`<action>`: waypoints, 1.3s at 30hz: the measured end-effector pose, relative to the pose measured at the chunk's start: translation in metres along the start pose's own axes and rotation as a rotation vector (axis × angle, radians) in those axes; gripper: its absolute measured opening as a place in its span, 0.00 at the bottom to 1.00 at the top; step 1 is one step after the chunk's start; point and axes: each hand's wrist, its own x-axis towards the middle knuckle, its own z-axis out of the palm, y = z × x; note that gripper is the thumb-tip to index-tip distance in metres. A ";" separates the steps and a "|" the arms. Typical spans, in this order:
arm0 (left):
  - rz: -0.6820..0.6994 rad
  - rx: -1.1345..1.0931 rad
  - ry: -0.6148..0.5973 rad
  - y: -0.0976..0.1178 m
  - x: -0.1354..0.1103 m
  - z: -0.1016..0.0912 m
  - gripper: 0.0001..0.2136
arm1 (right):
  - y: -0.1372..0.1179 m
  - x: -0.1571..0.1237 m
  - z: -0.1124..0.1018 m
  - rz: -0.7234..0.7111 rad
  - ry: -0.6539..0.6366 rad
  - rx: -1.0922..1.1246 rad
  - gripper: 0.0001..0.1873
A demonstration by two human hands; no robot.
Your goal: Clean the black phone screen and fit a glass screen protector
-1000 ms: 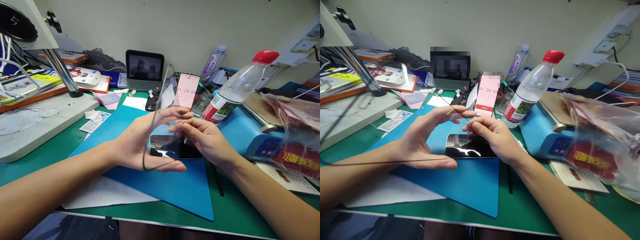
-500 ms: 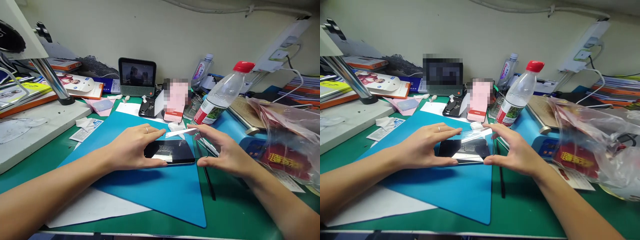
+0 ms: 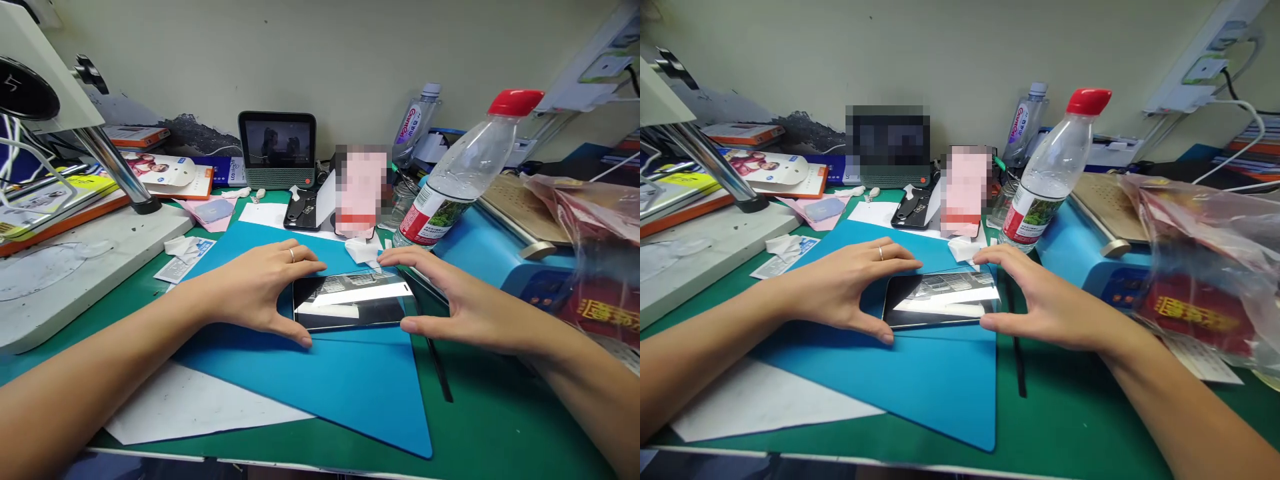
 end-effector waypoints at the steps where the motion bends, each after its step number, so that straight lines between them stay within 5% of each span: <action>1: -0.016 -0.009 -0.013 -0.001 -0.001 -0.001 0.42 | 0.000 0.000 0.000 -0.002 -0.007 0.003 0.39; 12: -0.056 -0.023 -0.080 0.002 -0.002 -0.004 0.33 | -0.005 0.004 0.005 0.077 -0.119 0.005 0.41; 39: -0.082 0.032 -0.071 0.003 -0.003 -0.001 0.32 | -0.011 0.004 0.004 0.054 -0.149 0.065 0.43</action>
